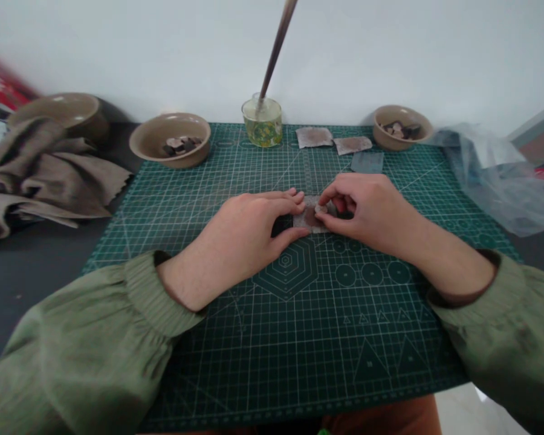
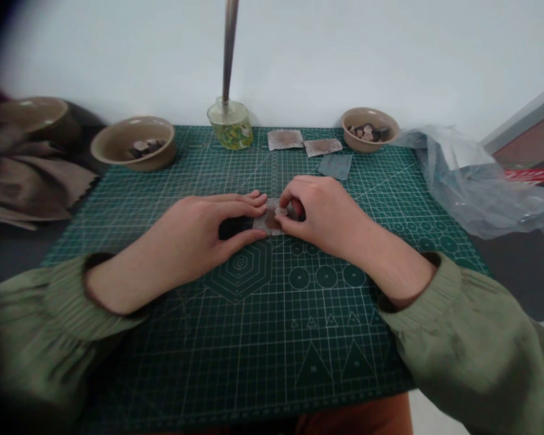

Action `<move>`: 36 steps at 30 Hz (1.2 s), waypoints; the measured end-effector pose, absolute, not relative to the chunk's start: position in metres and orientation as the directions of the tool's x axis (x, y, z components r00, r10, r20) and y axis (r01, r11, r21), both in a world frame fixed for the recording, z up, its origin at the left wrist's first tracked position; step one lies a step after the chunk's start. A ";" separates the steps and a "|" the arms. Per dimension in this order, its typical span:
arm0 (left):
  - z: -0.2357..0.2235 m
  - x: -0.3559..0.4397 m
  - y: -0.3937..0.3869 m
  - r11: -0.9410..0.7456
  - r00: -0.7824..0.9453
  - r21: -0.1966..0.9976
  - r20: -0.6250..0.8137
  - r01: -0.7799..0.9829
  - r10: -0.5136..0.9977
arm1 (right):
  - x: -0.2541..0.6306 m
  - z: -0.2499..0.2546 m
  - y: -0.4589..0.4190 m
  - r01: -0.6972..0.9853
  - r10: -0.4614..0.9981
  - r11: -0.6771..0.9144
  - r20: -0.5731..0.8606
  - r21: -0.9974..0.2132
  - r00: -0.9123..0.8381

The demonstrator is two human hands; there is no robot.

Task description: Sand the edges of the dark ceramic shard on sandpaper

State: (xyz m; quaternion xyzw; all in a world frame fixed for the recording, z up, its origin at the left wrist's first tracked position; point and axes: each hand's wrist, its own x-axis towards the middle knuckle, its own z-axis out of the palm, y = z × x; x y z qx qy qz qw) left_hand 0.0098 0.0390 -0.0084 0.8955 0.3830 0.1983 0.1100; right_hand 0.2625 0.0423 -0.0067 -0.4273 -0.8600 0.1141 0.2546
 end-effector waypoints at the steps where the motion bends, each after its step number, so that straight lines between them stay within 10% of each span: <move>1: -0.008 0.010 0.039 -0.679 0.626 0.351 0.269 0.645 0.732 | 0.262 -0.007 0.042 0.670 0.791 0.612 0.342 -0.420 -0.508; 29: -0.010 0.008 0.039 -0.688 0.637 0.343 0.265 0.640 0.724 | 0.263 -0.006 0.043 0.661 0.801 0.599 0.321 -0.452 -0.506; 36: -0.006 0.009 0.037 -0.691 0.626 0.385 0.298 0.612 0.721 | 0.260 0.004 0.029 0.419 0.889 0.416 0.263 -0.807 -0.376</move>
